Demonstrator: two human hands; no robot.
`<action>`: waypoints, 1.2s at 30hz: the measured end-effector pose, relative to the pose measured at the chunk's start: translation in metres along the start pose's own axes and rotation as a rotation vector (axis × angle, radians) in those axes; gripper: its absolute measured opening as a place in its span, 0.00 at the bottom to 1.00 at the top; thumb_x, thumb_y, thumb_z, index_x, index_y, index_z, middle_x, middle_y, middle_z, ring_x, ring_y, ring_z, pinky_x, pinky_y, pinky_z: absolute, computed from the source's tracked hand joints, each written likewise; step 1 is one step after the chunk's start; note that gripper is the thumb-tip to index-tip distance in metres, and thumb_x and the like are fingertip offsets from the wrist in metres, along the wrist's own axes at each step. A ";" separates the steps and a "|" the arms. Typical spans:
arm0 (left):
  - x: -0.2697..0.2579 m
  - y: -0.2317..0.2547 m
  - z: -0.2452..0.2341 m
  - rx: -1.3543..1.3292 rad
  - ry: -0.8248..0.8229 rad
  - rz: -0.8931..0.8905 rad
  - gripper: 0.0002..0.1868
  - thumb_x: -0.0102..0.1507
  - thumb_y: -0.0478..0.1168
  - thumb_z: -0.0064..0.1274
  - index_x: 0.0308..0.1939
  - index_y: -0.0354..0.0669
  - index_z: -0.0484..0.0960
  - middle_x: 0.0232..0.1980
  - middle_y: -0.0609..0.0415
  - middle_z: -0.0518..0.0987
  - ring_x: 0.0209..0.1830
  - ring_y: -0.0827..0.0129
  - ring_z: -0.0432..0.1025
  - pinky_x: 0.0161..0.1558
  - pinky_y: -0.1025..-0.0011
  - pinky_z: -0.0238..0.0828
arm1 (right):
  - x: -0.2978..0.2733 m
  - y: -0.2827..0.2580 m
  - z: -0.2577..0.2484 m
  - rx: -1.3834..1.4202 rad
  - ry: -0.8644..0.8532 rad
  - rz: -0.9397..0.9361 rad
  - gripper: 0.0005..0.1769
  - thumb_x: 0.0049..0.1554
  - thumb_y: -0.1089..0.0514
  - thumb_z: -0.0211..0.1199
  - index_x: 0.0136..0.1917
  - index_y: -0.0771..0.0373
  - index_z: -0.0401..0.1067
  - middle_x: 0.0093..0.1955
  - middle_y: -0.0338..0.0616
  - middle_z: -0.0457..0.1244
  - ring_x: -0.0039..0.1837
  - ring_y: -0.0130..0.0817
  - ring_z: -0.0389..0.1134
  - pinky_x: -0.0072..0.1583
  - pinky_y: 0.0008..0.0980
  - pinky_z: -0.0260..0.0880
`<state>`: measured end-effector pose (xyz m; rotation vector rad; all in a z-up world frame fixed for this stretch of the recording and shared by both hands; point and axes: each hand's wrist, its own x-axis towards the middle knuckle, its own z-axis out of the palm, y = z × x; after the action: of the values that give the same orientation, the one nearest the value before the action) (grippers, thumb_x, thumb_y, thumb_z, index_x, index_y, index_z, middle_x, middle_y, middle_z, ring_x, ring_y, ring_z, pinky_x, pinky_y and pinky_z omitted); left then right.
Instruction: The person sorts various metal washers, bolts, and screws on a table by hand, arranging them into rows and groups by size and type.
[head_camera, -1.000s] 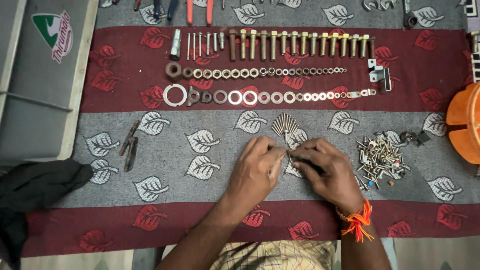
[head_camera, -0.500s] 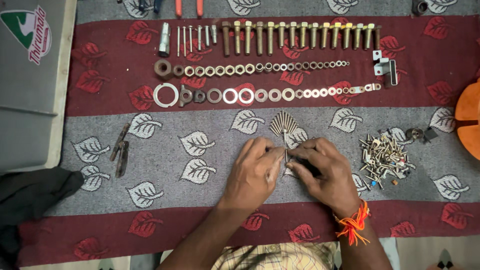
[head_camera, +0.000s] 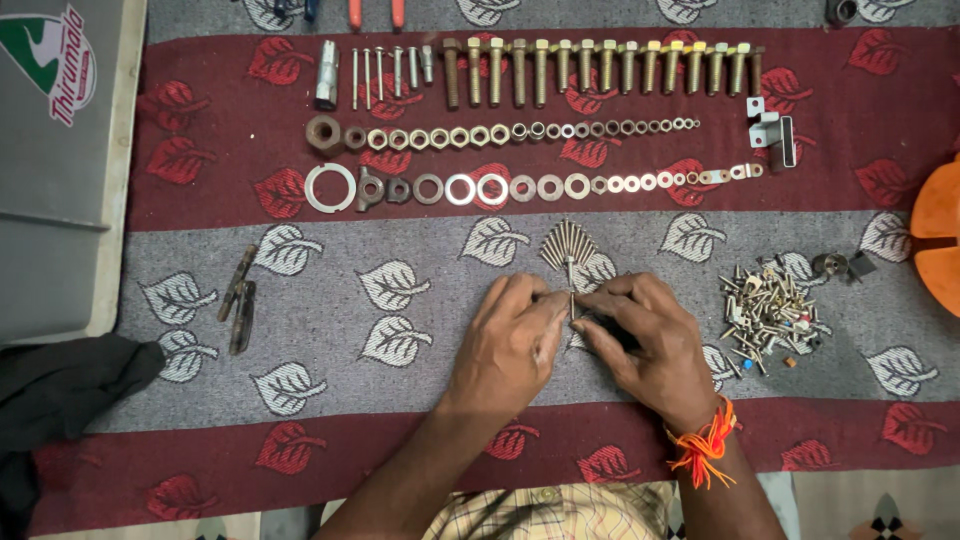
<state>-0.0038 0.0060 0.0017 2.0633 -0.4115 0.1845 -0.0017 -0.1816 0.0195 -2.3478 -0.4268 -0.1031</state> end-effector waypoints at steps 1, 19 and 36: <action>0.000 0.000 0.000 0.000 0.002 0.001 0.12 0.62 0.30 0.58 0.50 0.33 0.84 0.44 0.47 0.75 0.47 0.54 0.72 0.50 0.59 0.73 | 0.000 0.000 0.000 -0.005 0.001 -0.001 0.16 0.50 0.62 0.74 0.52 0.64 0.79 0.48 0.45 0.68 0.49 0.37 0.70 0.48 0.34 0.71; 0.000 -0.001 0.001 -0.004 0.006 0.002 0.12 0.63 0.31 0.58 0.50 0.32 0.83 0.45 0.46 0.76 0.48 0.54 0.73 0.49 0.59 0.73 | 0.001 -0.001 0.002 -0.010 0.017 -0.016 0.16 0.50 0.63 0.73 0.53 0.65 0.79 0.48 0.46 0.68 0.49 0.38 0.70 0.50 0.34 0.71; -0.001 -0.001 0.002 -0.004 -0.006 0.004 0.13 0.63 0.30 0.59 0.51 0.32 0.83 0.44 0.46 0.75 0.48 0.55 0.72 0.49 0.60 0.74 | 0.000 0.000 0.001 -0.023 0.016 -0.025 0.16 0.51 0.63 0.73 0.54 0.64 0.79 0.48 0.45 0.69 0.49 0.39 0.70 0.51 0.35 0.70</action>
<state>-0.0044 0.0054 -0.0006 2.0598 -0.4196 0.1805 -0.0016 -0.1807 0.0187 -2.3629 -0.4492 -0.1386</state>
